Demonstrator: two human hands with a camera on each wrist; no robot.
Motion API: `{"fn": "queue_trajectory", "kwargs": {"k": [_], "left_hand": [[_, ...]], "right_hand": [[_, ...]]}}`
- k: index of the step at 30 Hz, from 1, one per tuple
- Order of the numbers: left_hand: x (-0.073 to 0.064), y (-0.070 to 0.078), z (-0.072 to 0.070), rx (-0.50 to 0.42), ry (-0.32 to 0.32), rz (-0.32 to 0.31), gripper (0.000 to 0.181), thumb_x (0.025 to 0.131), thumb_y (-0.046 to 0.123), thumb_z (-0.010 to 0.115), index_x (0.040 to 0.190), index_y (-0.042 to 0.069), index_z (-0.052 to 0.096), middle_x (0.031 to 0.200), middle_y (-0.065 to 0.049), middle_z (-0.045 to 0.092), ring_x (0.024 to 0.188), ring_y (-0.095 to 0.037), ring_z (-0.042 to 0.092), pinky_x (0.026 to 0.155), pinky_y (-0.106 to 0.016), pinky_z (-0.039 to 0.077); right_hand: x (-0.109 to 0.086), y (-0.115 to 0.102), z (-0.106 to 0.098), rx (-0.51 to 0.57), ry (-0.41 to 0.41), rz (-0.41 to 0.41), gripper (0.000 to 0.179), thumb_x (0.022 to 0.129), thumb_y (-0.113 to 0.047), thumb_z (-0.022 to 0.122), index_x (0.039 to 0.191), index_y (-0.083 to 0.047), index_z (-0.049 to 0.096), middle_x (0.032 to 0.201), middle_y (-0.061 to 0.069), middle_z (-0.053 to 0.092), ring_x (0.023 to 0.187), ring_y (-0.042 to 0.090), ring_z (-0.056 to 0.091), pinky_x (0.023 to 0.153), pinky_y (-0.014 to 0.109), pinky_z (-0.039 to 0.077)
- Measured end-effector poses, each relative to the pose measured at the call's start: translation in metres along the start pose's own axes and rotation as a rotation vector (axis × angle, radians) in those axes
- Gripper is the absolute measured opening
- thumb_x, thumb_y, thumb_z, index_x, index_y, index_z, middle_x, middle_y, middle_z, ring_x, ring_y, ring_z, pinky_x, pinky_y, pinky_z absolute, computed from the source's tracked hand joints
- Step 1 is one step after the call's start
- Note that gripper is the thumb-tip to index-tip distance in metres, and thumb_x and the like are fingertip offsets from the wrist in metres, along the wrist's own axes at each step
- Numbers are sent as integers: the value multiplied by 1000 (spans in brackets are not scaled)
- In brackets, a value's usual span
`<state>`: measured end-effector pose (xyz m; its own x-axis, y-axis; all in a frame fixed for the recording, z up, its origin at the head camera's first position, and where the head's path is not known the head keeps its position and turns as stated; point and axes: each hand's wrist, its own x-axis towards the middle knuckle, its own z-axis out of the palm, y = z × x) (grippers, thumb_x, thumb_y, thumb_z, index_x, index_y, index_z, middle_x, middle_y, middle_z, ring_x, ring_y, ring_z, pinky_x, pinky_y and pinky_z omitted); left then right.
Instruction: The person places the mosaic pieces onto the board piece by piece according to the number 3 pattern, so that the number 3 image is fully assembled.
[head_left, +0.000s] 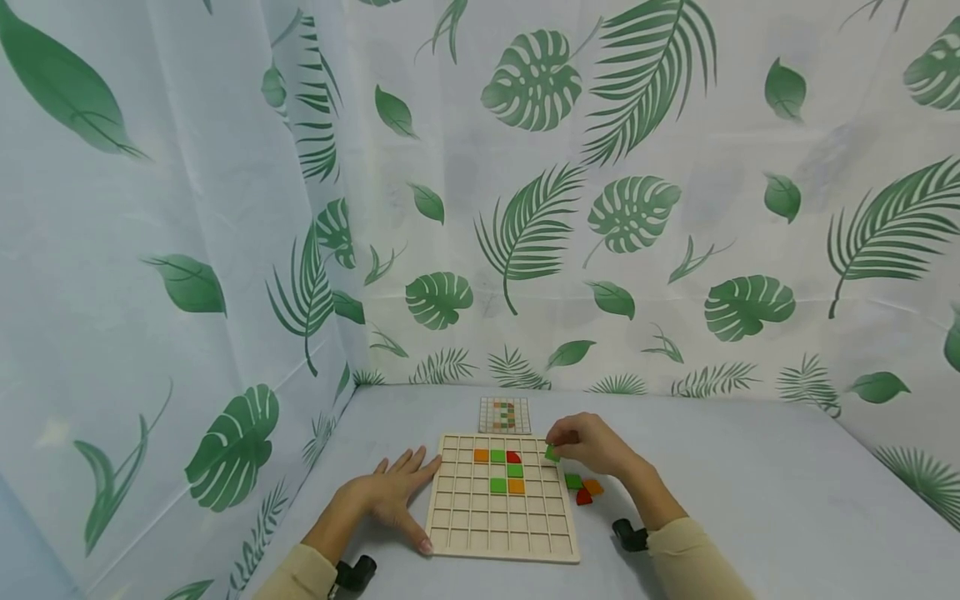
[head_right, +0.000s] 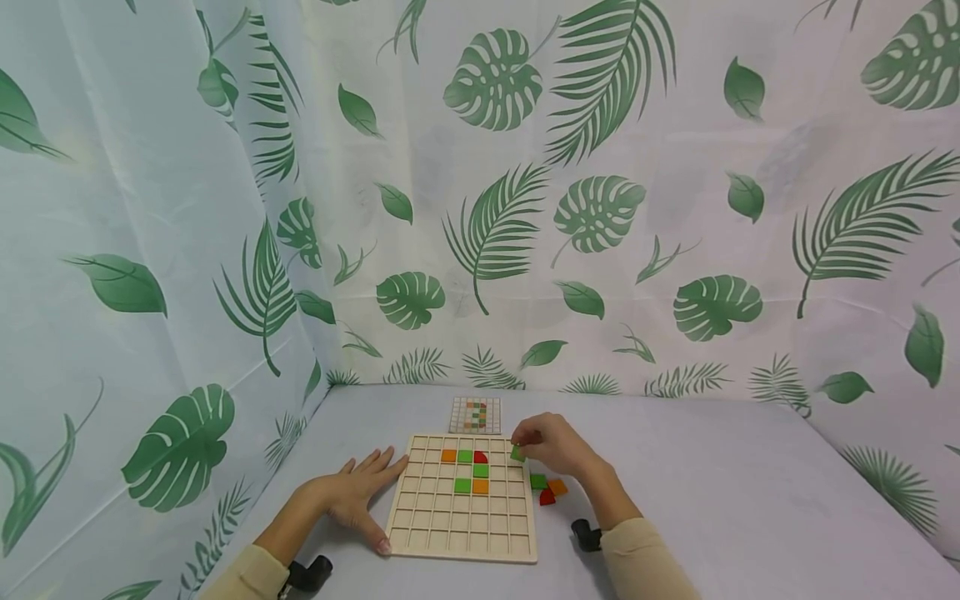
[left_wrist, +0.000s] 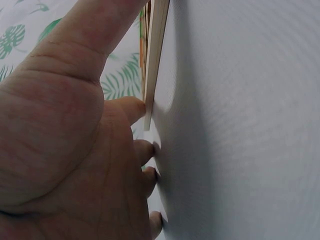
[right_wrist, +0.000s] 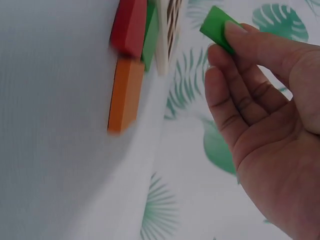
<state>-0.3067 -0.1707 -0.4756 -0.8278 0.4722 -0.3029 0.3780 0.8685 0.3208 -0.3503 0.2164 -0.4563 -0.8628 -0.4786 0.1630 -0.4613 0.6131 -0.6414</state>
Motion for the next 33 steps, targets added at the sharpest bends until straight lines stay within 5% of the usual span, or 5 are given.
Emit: {"fn": "queue_trajectory", "kwargs": {"k": [25, 33], "left_hand": [[0, -1, 0, -2, 7, 19, 136, 64, 70, 90, 169, 23, 16, 176, -15, 9, 163, -40, 6, 126, -69, 9], [0, 0, 0, -4, 4, 7, 136, 63, 70, 90, 168, 23, 17, 176, -14, 9, 163, -39, 6, 127, -68, 9]], "right_hand": [[9, -25, 31, 65, -121, -58, 12, 95, -5, 74, 105, -9, 79, 100, 4, 77, 80, 11, 62, 72, 22, 56], [11, -27, 38, 63, -168, -68, 11, 94, -8, 76, 99, -17, 79, 95, -4, 75, 82, 12, 64, 75, 24, 56]]}}
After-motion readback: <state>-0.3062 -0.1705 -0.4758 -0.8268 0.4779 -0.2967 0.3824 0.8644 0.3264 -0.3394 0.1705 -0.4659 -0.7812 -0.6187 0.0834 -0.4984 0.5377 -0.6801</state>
